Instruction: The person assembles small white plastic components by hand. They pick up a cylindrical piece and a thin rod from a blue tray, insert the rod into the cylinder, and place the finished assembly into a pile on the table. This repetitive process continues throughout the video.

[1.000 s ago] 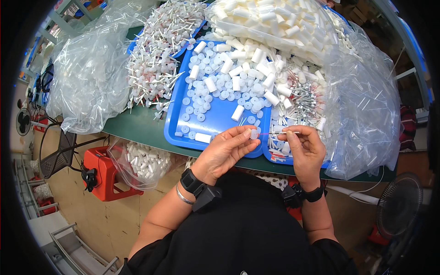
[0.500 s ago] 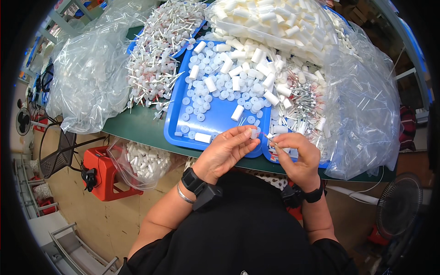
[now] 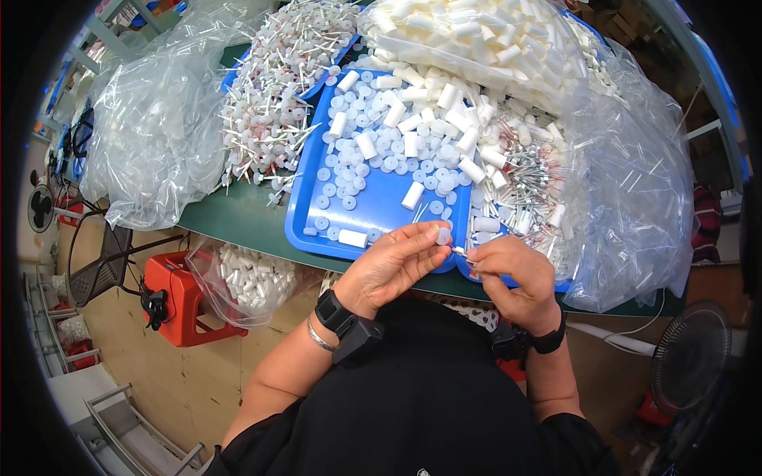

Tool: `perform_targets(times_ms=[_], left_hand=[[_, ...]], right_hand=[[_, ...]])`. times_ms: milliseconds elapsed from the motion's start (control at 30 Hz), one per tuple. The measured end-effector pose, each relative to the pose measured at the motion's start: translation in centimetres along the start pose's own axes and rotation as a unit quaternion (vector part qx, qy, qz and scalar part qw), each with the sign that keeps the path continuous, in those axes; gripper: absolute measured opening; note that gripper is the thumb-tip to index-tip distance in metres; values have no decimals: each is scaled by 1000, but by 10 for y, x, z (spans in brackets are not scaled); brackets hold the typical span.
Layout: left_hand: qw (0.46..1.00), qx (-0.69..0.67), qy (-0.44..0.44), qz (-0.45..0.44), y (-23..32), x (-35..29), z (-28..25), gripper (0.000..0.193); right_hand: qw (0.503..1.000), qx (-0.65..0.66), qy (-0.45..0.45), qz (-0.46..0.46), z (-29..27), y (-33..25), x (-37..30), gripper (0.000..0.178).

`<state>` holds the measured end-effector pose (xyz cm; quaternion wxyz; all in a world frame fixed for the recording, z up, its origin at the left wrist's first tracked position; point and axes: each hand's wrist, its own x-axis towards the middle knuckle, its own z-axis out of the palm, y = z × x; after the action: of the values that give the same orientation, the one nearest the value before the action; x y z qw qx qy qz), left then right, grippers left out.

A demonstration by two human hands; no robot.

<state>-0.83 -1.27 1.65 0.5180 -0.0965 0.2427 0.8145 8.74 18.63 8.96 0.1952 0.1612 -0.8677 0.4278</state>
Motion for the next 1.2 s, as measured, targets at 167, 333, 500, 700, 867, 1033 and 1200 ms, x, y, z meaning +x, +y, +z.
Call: perform_targets(times_ms=[167,333,500,700,867,1033,1200], left_hand=[[1000,-7,6,-1,2,-2,1,26],[1000,15,5,4,1,-1,0,26],[1000,28,7,12,-1,-1,2,27],[999,30,18,15,0,-1,4,27],[999,32,20,28,0,-2,6,26],[999,45,-2,30,2,-3,5,28],[996,75,14,45,0,-5,8,27]], right_hand=[[999,-22,37,33,-3,3,-3,18],[992,-61,91,56,1,6,-5,18],[996,-16,61,63,5,3,-9,18],[998,-22,49,22,5,6,-9,17],[991,-16,59,115,11,4,-10,13],[977,-7,26,212,14,1,-8,11],[987,-111,-9,117,12,4,-7,12]])
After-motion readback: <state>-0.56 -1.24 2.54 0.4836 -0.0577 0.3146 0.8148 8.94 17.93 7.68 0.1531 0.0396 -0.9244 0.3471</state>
